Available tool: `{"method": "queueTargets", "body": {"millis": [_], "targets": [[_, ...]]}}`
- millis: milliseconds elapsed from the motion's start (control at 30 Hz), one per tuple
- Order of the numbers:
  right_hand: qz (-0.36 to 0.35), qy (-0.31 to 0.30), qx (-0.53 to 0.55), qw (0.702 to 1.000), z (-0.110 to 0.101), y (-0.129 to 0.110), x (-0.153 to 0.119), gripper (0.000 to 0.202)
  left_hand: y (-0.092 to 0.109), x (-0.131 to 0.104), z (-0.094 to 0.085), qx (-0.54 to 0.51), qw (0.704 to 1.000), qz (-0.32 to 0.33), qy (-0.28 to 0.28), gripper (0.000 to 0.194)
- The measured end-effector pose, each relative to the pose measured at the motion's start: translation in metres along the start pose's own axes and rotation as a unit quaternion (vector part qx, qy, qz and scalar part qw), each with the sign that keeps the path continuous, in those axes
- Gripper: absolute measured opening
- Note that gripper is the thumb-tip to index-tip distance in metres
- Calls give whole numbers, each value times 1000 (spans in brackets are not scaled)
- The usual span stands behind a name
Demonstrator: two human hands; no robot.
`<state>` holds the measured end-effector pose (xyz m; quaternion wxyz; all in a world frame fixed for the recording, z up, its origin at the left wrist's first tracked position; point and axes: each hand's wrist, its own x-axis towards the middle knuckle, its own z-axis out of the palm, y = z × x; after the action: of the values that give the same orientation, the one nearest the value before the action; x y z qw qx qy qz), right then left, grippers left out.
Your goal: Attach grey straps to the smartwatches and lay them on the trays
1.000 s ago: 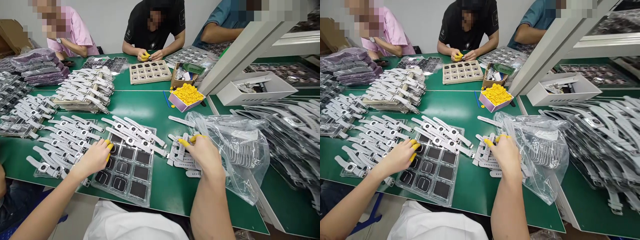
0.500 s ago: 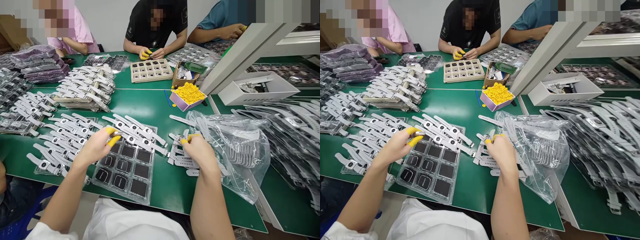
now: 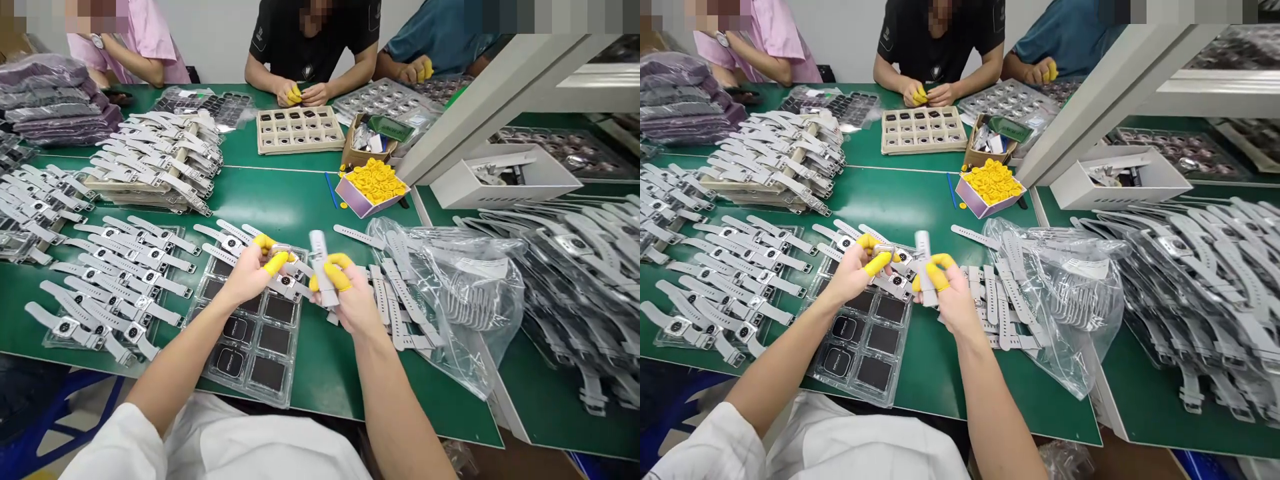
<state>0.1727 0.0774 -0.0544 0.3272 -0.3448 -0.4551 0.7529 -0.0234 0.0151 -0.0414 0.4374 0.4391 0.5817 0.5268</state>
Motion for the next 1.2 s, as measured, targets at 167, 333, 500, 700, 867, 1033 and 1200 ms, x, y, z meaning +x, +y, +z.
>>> {"method": "queueTargets", "body": {"millis": [167, 333, 500, 700, 867, 1033, 1200], "targets": [[36, -101, -25, 994, 6, -3, -3, 35, -2, 4, -16, 2, 992, 60, 113, 24], [54, -124, 12, 991, 4, -5, -6, 34, -5, 9, -21, -12, 985, 70, 157, 22], [20, -63, 88, 994, 6, -7, -5, 44, -15, 6, -9, -29, 994, 45, 92, 20], [-37, 10, 41, 998, 20, 8, -4, 45, -27, 0, 5, 23, 998, 58, 1, 13], [25, -76, 49, 996, 33, 20, -14, 47, -29, -3, 7, 97, 984, 129, -80, 29], [47, -90, 13, 995, 33, 22, -16, 47, -33, -3, 4, 166, 958, 205, -108, 55], [27, -77, -21, 996, 32, 23, -15, 37, -41, -2, 2, 188, 935, 277, -122, 57]]}}
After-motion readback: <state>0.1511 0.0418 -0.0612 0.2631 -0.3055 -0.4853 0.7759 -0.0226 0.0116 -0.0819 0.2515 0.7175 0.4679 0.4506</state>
